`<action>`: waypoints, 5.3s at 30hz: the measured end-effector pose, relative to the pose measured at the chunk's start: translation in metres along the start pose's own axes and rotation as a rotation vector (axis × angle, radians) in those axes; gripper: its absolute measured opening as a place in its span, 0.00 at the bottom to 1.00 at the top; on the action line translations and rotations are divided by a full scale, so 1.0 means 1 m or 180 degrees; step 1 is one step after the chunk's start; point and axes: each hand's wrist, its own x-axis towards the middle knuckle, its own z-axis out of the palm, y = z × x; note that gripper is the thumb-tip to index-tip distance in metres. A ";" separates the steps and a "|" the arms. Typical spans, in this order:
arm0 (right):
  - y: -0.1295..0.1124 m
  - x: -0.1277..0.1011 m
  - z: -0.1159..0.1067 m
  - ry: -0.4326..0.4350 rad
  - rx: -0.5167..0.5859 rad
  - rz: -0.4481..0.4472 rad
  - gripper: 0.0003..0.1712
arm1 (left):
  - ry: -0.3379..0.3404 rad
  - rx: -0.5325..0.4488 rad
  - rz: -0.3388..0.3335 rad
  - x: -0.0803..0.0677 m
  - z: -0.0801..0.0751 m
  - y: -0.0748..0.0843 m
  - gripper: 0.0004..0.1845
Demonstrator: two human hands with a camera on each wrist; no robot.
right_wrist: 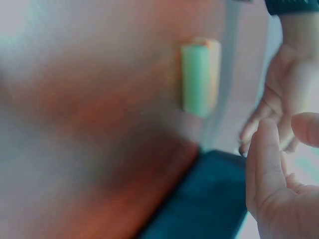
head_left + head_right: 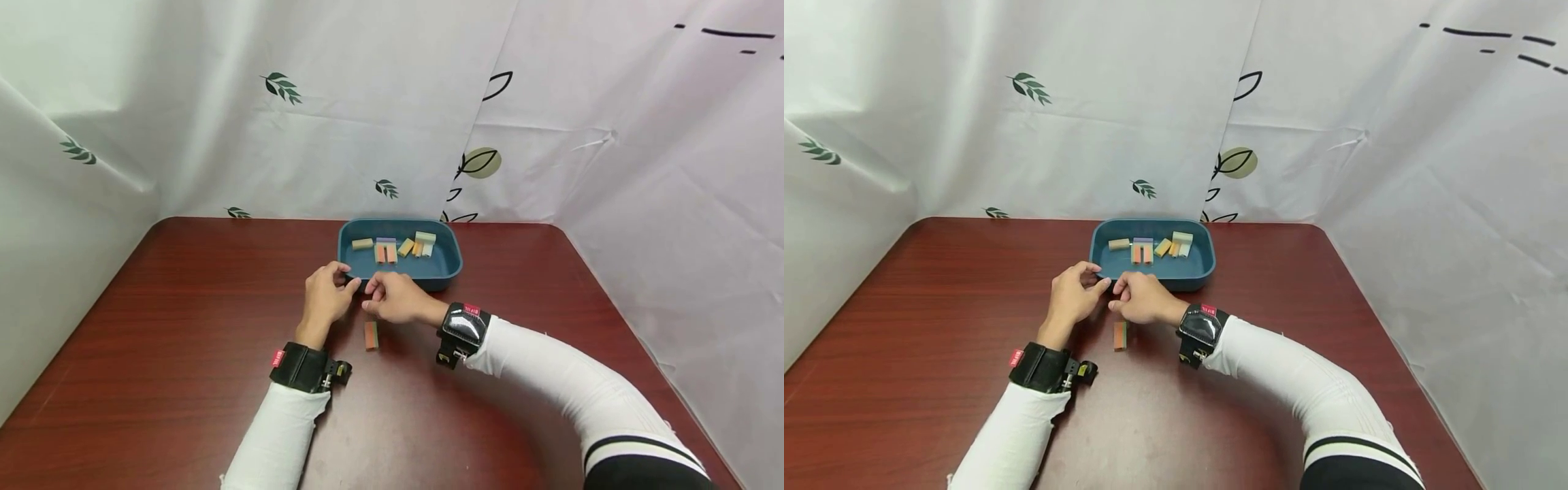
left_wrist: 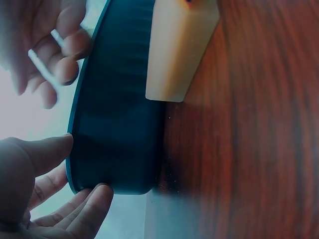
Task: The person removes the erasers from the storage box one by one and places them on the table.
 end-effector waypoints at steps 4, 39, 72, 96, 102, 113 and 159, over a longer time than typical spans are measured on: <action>-0.005 0.011 -0.014 0.0135 0.0058 0.0008 0.12 | 0.0033 -0.0034 0.0013 0.002 0.000 -0.002 0.16; 0.031 0.118 -0.066 -0.1364 -0.2615 -0.0314 0.27 | -0.0025 -0.0056 -0.0087 -0.013 0.006 -0.002 0.16; 0.056 0.138 -0.048 -0.1089 -0.2506 -0.0528 0.20 | 0.0047 -0.0051 -0.0048 -0.013 0.008 -0.002 0.16; 0.052 0.134 -0.044 -0.1113 -0.2465 -0.0234 0.22 | 0.0061 -0.0094 -0.0056 -0.015 0.006 0.002 0.15; 0.049 0.131 -0.048 -0.1112 -0.2419 -0.0211 0.28 | 0.0076 -0.0091 -0.0002 -0.016 0.006 0.000 0.15; 0.046 0.119 -0.060 -0.0956 -0.2305 -0.0420 0.29 | 0.0169 0.0006 0.0083 -0.018 0.009 0.001 0.14; 0.017 -0.005 -0.037 -0.0590 -0.1530 -0.1153 0.25 | 0.0120 0.0065 -0.0018 -0.015 0.006 0.003 0.15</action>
